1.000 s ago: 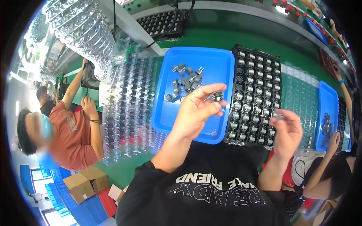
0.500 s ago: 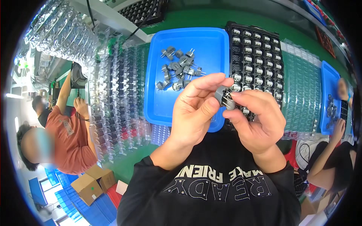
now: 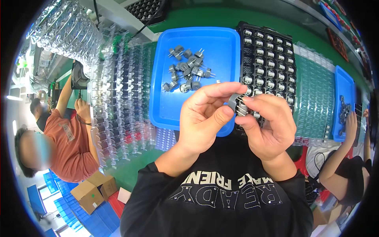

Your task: Assembling and sorting small electronic components into plastic trays on a production line.

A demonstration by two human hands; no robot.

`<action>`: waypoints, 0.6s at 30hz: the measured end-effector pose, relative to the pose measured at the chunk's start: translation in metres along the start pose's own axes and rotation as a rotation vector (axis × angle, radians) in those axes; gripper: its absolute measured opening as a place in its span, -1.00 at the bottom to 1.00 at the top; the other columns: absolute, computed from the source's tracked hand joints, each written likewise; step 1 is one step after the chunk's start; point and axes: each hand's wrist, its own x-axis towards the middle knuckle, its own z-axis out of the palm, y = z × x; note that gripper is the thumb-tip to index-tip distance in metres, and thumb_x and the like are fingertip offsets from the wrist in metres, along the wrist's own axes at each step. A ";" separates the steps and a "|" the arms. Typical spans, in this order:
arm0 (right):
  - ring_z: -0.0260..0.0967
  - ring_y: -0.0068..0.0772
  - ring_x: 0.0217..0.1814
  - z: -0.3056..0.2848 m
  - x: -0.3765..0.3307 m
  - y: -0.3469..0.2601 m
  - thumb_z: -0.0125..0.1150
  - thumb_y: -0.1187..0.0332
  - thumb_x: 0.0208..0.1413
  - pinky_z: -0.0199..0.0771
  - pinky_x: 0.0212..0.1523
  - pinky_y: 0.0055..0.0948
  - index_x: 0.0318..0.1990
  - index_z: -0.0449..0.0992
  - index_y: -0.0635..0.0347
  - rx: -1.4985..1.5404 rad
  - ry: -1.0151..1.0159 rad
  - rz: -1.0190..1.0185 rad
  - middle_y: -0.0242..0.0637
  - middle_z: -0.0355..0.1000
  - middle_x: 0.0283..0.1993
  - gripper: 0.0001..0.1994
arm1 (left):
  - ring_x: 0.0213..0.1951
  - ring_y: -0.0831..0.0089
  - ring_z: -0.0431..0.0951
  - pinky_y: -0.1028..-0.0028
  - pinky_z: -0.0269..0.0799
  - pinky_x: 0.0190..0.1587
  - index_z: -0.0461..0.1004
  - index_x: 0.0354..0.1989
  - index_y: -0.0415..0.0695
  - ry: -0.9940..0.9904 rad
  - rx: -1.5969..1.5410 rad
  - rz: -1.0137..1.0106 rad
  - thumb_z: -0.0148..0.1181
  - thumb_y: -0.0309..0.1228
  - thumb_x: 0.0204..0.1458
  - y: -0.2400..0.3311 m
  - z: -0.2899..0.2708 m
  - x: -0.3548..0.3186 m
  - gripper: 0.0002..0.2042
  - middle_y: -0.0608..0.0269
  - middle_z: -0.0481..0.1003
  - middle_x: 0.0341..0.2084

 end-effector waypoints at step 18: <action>0.54 -0.31 -0.29 -0.001 -0.010 -0.005 0.53 0.54 -0.08 0.59 -0.32 -0.44 -0.13 0.66 0.32 -0.106 -0.061 0.044 -0.16 0.57 -0.25 -0.70 | 0.16 0.23 0.53 0.31 0.53 0.15 0.42 0.17 -0.38 0.000 0.060 0.045 0.27 -0.61 0.17 -0.013 -0.008 -0.015 -0.62 -0.07 0.51 0.10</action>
